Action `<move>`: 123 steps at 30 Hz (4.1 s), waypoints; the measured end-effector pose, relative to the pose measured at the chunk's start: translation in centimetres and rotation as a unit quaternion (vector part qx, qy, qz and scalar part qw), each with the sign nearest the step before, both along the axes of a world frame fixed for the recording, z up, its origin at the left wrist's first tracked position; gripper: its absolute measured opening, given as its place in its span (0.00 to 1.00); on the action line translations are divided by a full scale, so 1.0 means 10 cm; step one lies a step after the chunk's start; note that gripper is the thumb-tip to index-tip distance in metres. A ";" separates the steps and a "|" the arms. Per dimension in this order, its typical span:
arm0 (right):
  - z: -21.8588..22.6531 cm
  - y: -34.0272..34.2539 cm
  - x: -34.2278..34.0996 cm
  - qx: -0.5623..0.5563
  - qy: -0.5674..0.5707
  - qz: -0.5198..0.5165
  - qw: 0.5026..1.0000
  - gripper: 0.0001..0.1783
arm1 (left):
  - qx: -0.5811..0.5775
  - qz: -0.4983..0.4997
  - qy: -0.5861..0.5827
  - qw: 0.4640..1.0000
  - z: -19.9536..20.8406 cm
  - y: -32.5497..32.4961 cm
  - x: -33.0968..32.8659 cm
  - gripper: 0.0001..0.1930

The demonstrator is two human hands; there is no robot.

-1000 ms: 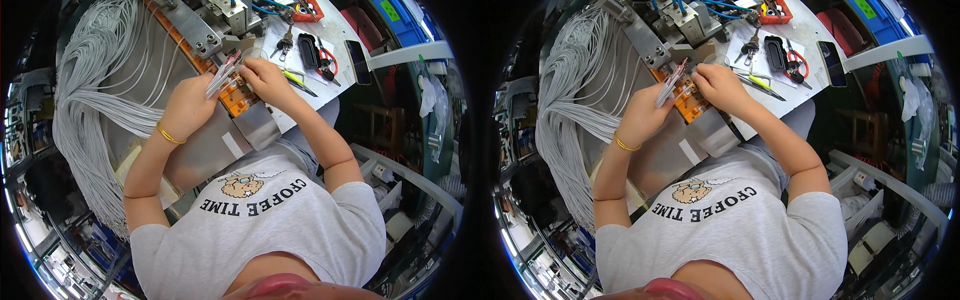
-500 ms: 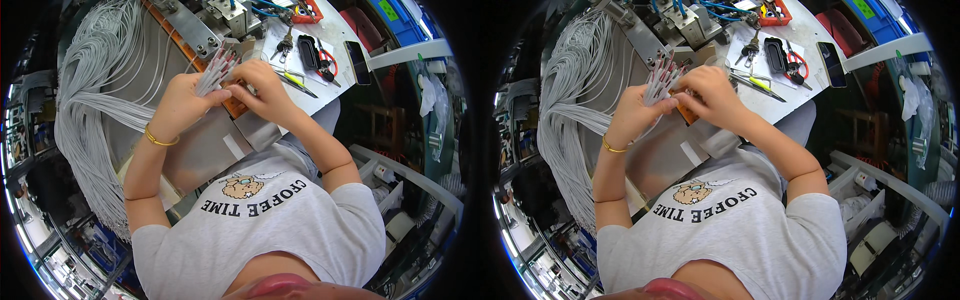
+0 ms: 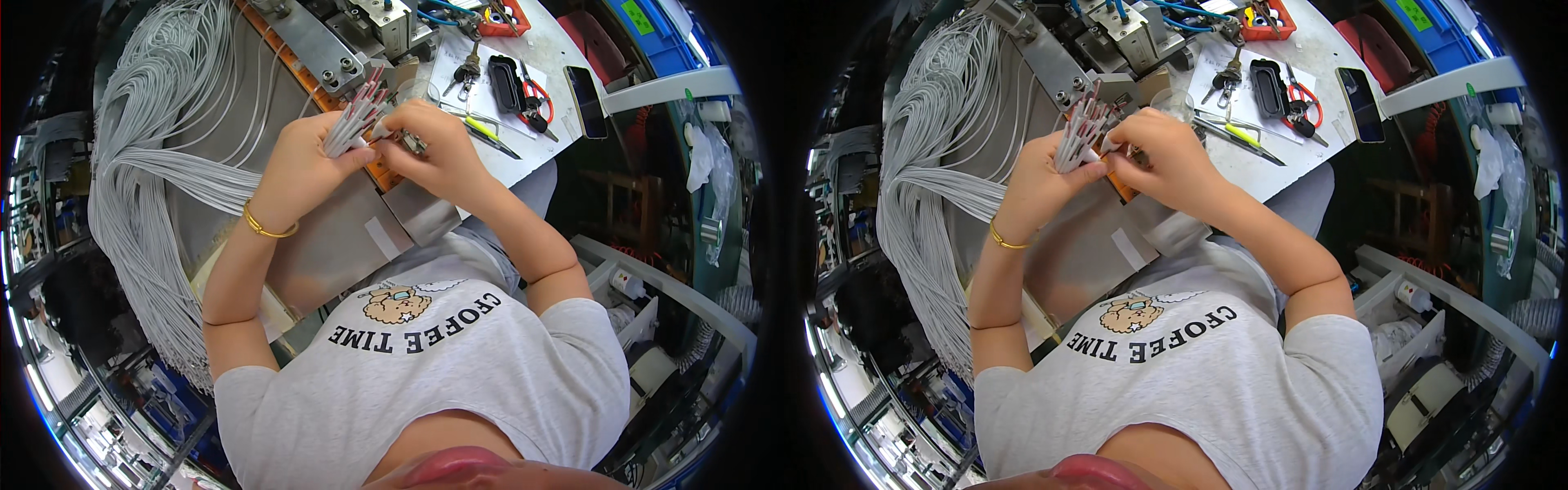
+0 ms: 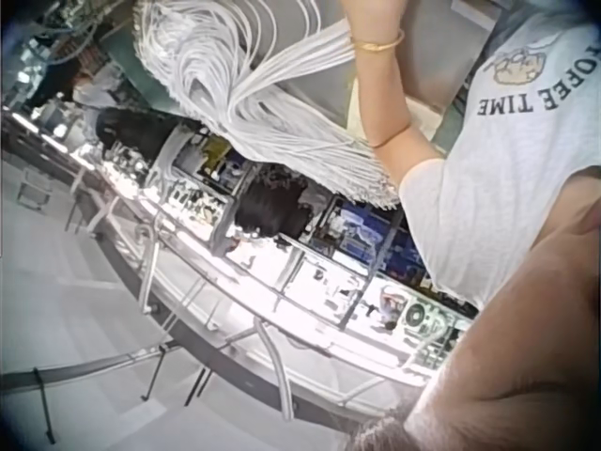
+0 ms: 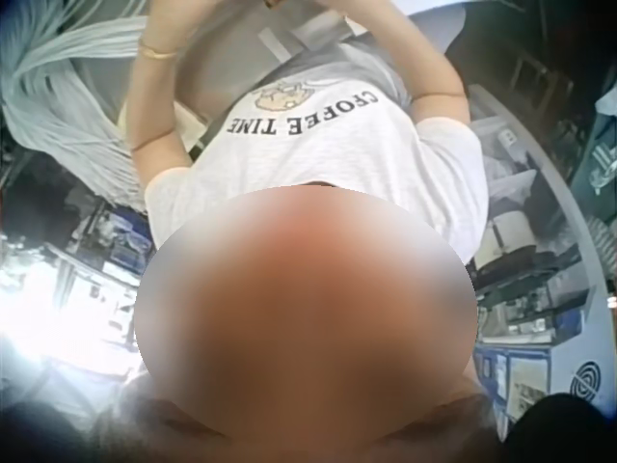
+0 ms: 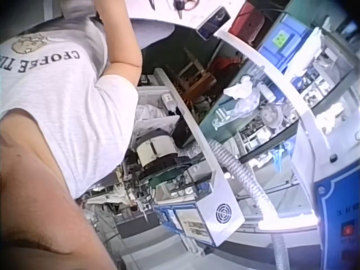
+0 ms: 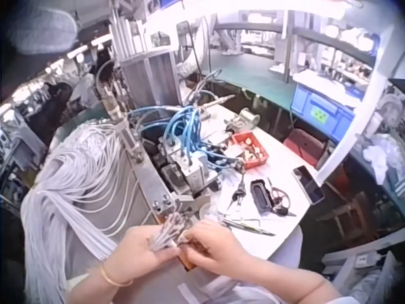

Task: The person attaches connector components onto the ends of wires using a machine by hand, puts on a back support belt around their waist, and resumes inserting wires into the machine.

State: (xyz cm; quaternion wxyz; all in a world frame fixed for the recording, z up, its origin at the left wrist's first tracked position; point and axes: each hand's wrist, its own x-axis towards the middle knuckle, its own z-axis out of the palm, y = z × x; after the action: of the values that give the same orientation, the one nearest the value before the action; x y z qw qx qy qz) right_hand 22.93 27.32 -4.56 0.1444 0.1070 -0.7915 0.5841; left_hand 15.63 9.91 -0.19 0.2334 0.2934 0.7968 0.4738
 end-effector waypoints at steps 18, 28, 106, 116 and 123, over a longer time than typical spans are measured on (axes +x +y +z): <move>0.00 -0.11 0.02 -0.006 -0.047 -0.052 0.998 0.07 | -0.007 0.042 -0.036 0.998 -0.07 0.03 0.03 0.08; 0.01 -0.11 0.08 0.191 0.054 -0.076 0.977 0.06 | -0.046 0.037 0.003 0.998 0.07 0.00 0.00 0.06; 0.09 0.07 0.01 0.053 -0.002 0.020 0.998 0.06 | -0.016 -0.049 -0.108 0.993 0.09 -0.04 -0.05 0.11; 0.06 -0.01 0.04 -0.307 -0.247 0.068 0.917 0.08 | 0.003 -0.011 -0.066 0.998 0.10 -0.01 0.01 0.09; 0.11 -0.10 0.04 -0.376 -0.218 0.013 0.901 0.04 | 0.051 0.044 -0.124 0.990 0.04 0.02 0.07 0.10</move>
State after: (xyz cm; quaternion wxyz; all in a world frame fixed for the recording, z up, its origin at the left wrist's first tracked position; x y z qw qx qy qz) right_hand 23.36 26.27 -3.45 -0.0097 -0.0745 -0.5233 0.8488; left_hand 16.29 10.15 0.19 0.2944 0.2087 0.7483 0.5566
